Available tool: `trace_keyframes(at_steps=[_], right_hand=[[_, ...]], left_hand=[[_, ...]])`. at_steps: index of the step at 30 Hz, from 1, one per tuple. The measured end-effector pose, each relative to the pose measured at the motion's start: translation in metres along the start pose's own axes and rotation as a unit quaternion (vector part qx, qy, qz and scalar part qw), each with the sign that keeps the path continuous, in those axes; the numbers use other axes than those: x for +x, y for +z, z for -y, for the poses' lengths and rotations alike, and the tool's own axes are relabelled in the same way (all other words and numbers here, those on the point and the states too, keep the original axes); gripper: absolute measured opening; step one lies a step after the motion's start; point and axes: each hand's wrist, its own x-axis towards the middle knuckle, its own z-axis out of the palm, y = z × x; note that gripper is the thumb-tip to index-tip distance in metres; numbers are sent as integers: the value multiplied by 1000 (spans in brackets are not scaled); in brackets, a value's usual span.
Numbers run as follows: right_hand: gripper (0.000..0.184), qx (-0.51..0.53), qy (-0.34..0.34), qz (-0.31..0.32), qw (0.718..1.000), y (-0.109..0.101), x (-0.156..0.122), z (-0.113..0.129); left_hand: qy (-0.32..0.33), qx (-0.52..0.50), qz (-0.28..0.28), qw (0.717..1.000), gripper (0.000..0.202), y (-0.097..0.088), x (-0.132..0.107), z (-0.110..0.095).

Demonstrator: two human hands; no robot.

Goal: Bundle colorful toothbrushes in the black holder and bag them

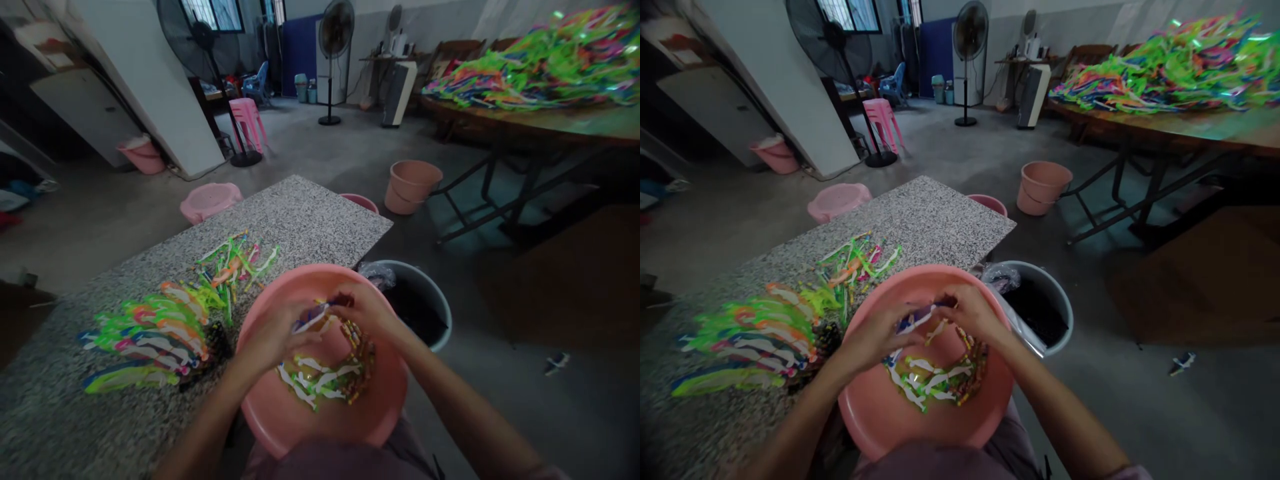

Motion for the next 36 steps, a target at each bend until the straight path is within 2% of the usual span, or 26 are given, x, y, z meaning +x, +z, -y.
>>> trace_keyframes(at_steps=[1,3,5,7,10,12,14,15,18,20,23,26,30,36], right_hand=[[10,6,0,-19,1000,-7,2,3],[18,-23,17,-45,999,-11,0,2],[17,-112,71,-27,991,-2,-10,-8],[10,-235,138,20,962,14,-22,-23],[14,-354,184,77,914,40,-37,-41],[18,-367,178,98,908,48,-41,-42],[20,-345,170,87,919,46,-41,-35],[19,-317,161,65,932,43,-41,-28],[12,-150,95,2,984,30,-40,-4],[17,-38,29,-13,999,28,-42,12],[16,34,-24,-66,997,36,-46,23],[16,90,-33,-134,986,46,-51,20],[19,132,-37,-136,981,49,-52,15],[23,124,-34,-128,983,46,-52,18]], left_hand=[[-19,-13,36,999,14,7,-7,0],[-72,-26,43,996,17,15,-16,7],[-122,-48,3,991,24,16,-20,15],[-161,-102,-61,980,31,16,-22,20],[-205,-279,-115,931,35,23,-25,19],[-229,-410,-117,875,41,30,-26,16],[-240,-486,-130,830,42,36,-27,13],[-241,-498,-143,820,41,38,-27,12],[-237,-493,-177,818,42,40,-29,10],[-236,-492,-180,819,46,40,-30,8],[-229,-501,-189,813,46,39,-31,2],[-220,-502,-198,812,42,39,-32,-4],[-223,-505,-196,811,43,39,-33,-9],[-231,-498,-193,813,44,41,-34,-14]])
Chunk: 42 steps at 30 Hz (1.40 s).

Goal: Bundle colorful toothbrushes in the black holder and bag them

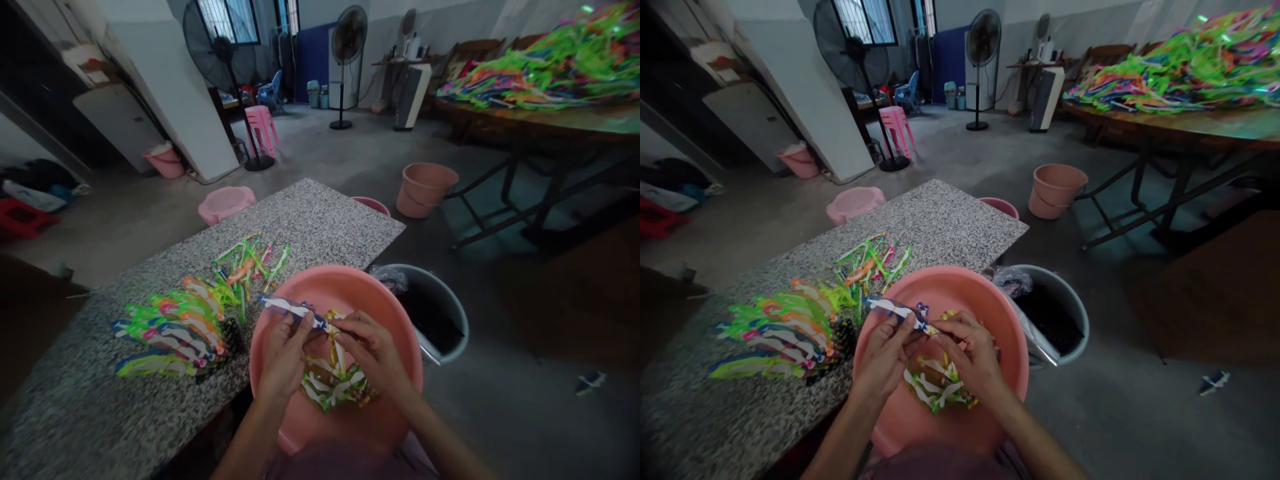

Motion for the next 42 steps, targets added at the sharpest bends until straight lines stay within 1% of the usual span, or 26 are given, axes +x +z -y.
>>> trace_keyframes(at_steps=[5,9,13,18,20,22,23,24,25,26,27,28,29,30,31,32,33,34,35,36,37,38,39,40,41,42], right_hand=[[24,-32,-4,6,999,-2,-2,1],[23,-55,3,10,998,-2,-4,-3],[19,-5,12,27,1000,6,-8,-7],[20,61,27,-9,998,27,-21,-10],[22,57,41,-11,997,27,-19,-9],[24,29,34,19,999,15,-10,-10],[31,-2,28,35,999,6,-3,-11],[40,-51,27,46,997,-4,6,-13],[47,-118,34,57,991,-14,14,-17],[50,-199,52,65,976,-23,22,-21],[45,-284,79,74,953,-29,29,-26],[39,-362,110,93,921,-32,33,-32],[35,-423,137,119,888,-32,36,-38],[36,-461,156,148,861,-30,36,-44],[36,-479,167,166,846,-27,36,-50],[32,-479,171,169,844,-24,35,-54],[25,-461,170,158,857,-21,34,-58],[15,-425,168,134,879,-21,34,-59],[5,-369,166,103,909,-22,35,-58],[8,-295,163,72,939,-24,38,-55],[13,-207,155,45,965,-26,41,-50],[16,-116,142,24,983,-29,46,-43],[18,-32,128,11,991,-31,50,-35],[20,35,115,6,993,-32,54,-27],[22,81,104,12,991,-32,58,-20],[23,103,96,27,990,-32,60,-14]], left_hand=[[0,6,13,1000,42,-1,-1,1],[34,44,12,998,36,-4,-3,4],[25,82,15,996,31,-10,-7,15],[7,91,13,996,32,-19,-14,27],[13,112,22,993,33,-20,-15,20],[47,176,41,982,34,-22,-10,2],[85,221,37,971,34,-23,-4,-11],[136,270,18,953,34,-25,6,-26],[196,315,-18,929,35,-28,19,-43],[258,350,-81,897,34,-32,35,-59],[299,378,-128,867,34,-36,53,-74],[320,391,-175,845,36,-40,73,-88],[304,423,-201,830,39,-45,93,-99],[268,459,-232,815,42,-49,112,-107],[224,493,-252,802,44,-52,128,-112],[181,529,-262,787,46,-54,140,-115],[154,559,-270,769,47,-55,147,-115],[153,581,-276,750,50,-55,148,-113],[179,592,-281,733,53,-52,144,-109],[224,588,-284,724,56,-48,136,-102],[274,568,-276,726,58,-41,123,-94],[315,537,-241,745,58,-33,108,-83],[334,498,-184,779,55,-25,91,-71],[317,466,-86,822,51,-16,75,-58],[265,437,34,859,46,-8,60,-45],[199,415,132,878,41,-2,47,-33]])
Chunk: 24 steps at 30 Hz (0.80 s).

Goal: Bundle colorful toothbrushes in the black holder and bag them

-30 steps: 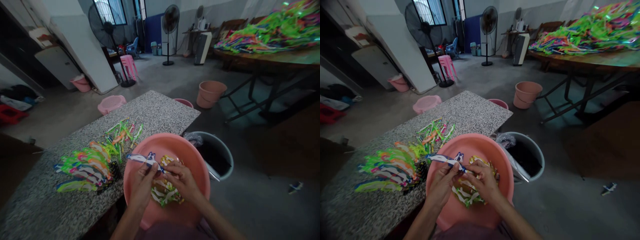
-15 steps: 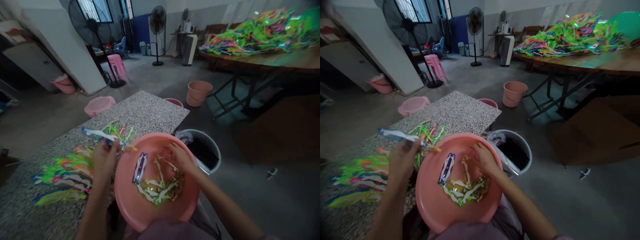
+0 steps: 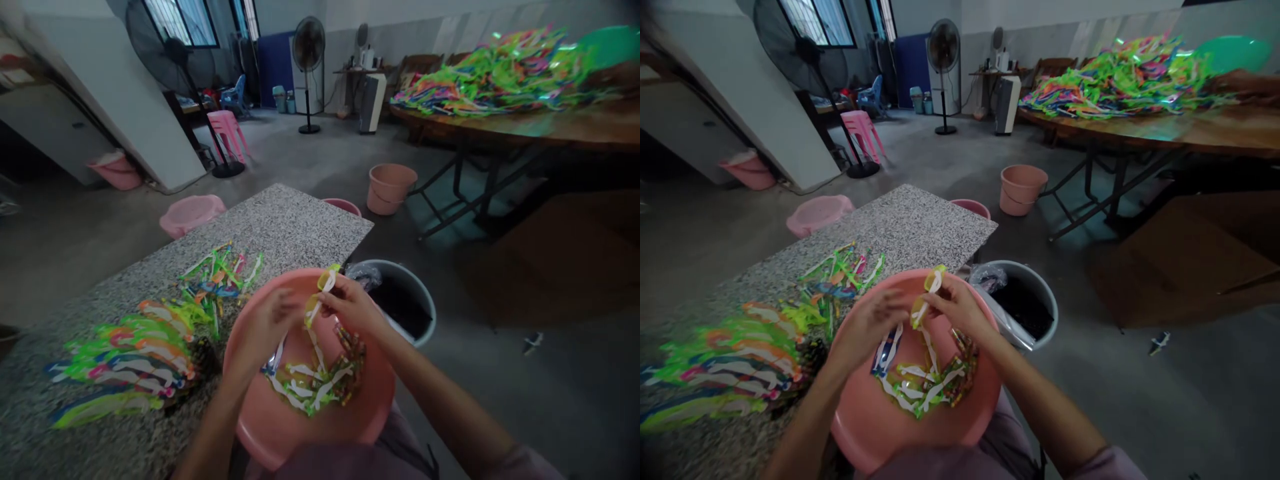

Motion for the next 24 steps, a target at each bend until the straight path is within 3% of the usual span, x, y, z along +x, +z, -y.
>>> trace_keyframes(at_steps=[1,2,3,5,9,11,12,14,16,18,19,21,24], right_hand=[[24,0,-3,24,1000,1,0,4],[24,-20,-4,44,999,2,-2,5],[24,-62,-2,54,997,1,-4,3],[24,-216,20,52,975,-3,-13,-9],[37,-543,83,76,832,-4,-35,-53],[41,-585,90,92,801,0,-40,-69],[38,-581,92,93,804,1,-40,-73],[23,-537,92,82,835,3,-36,-71],[9,-435,78,50,896,2,-31,-55],[10,-264,49,-7,963,3,-29,-33],[14,-168,34,-42,984,5,-30,-22],[21,-13,13,-95,995,13,-34,-5],[24,74,-1,-104,992,30,-45,4]], left_hand=[[-18,-36,74,996,35,12,-9,-1],[-39,-61,113,991,31,20,-17,1],[-62,-77,114,989,28,24,-22,5],[-106,-112,53,987,30,24,-28,14],[-171,-240,-7,956,42,18,-31,27],[-170,-301,-21,938,41,22,-32,28],[-172,-332,-36,927,40,25,-33,28],[-187,-387,-66,901,38,30,-34,27],[-206,-426,-91,876,38,34,-35,24],[-207,-442,-113,865,38,36,-36,19],[-200,-444,-123,864,38,37,-37,16],[-185,-449,-136,863,37,40,-37,8],[-168,-455,-133,864,34,44,-38,-4]])
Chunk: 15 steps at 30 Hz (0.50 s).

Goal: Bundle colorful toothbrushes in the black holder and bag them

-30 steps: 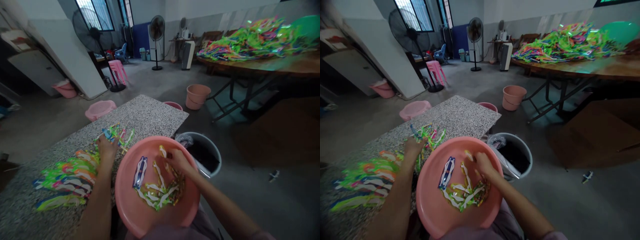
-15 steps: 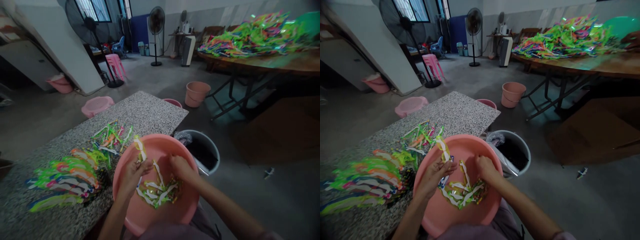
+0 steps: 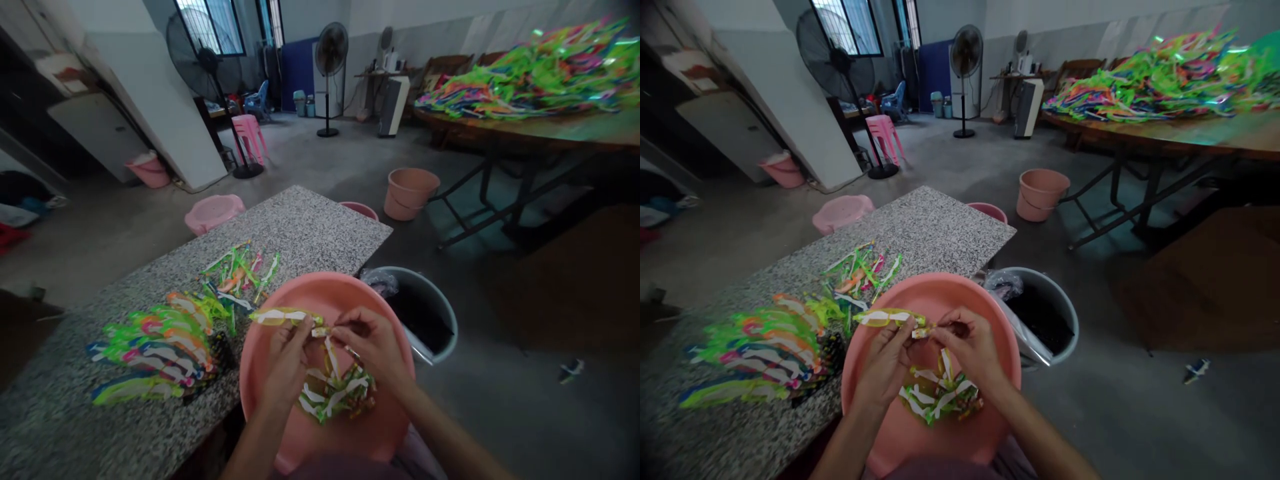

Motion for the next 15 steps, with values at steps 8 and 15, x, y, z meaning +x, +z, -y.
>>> trace_keyframes(at_steps=[8,15], right_hand=[[21,-217,-179,58,958,-2,-17,6],[15,-223,-179,-11,958,-6,-20,8]], left_hand=[[16,28,11,999,35,3,-8,-9],[13,49,6,999,38,4,-12,-10]])
